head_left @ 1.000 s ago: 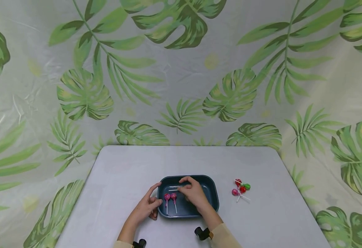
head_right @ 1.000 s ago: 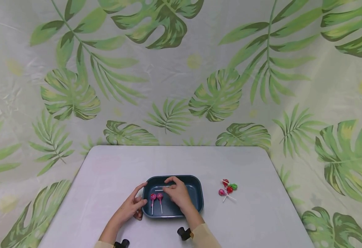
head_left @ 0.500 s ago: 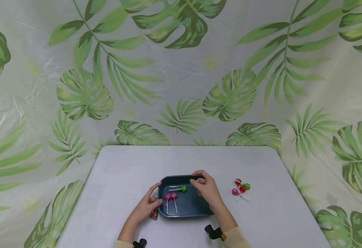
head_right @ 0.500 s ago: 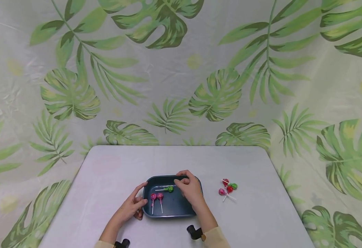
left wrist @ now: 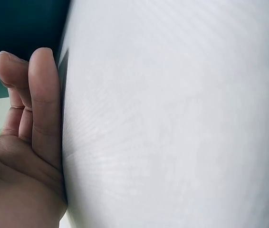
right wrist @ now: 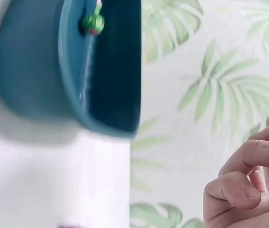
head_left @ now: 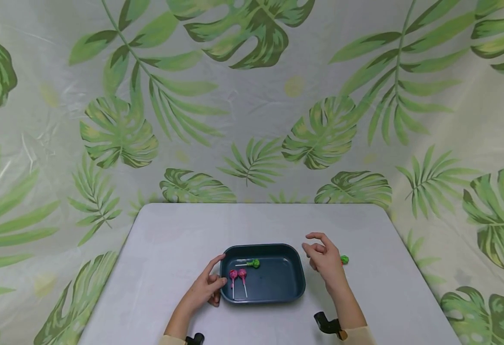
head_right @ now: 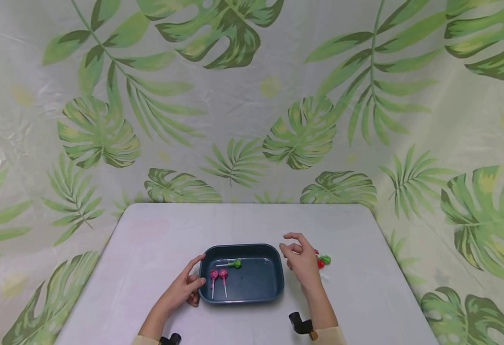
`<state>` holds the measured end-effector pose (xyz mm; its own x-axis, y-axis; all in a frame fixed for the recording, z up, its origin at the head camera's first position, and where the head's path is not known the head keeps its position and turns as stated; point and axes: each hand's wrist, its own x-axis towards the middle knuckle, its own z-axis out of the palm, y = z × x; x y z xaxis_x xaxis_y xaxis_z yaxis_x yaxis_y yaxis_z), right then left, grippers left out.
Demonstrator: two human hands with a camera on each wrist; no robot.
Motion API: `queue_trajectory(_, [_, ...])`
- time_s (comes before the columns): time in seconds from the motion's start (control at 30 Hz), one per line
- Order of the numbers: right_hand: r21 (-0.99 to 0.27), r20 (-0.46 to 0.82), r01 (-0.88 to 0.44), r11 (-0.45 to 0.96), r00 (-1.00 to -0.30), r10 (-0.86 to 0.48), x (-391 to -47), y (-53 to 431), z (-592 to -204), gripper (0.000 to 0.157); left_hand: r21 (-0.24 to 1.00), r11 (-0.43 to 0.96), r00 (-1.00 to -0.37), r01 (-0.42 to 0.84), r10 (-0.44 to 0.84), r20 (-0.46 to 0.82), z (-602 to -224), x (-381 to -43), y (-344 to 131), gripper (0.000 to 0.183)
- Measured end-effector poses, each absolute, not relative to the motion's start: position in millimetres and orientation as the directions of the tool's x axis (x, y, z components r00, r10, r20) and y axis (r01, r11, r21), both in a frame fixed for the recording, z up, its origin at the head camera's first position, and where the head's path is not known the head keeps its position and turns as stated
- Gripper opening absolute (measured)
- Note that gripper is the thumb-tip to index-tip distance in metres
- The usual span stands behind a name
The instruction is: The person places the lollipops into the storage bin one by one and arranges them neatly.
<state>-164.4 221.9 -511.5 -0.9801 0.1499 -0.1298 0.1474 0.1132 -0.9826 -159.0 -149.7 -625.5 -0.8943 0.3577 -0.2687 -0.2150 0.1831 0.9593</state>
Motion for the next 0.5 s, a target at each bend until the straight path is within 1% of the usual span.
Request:
queue_trajectory(0.17, [-0.983,-0.129,0.15,0.108,-0.975,0.179,-159.1,245.8,-512.0,0.03,0.959,0.185,-0.893,-0.217,0.358,-0.271,-626.4,-158.7,-149.6,0.075])
queue_trajectory(0.5, [-0.969,-0.185,0.219,0.117,-0.95,0.251,-157.5,272.5,-512.5,0.031,0.957,0.183,-0.893,-0.223,0.355,-0.276,-627.4,-159.6,-150.3,0.075])
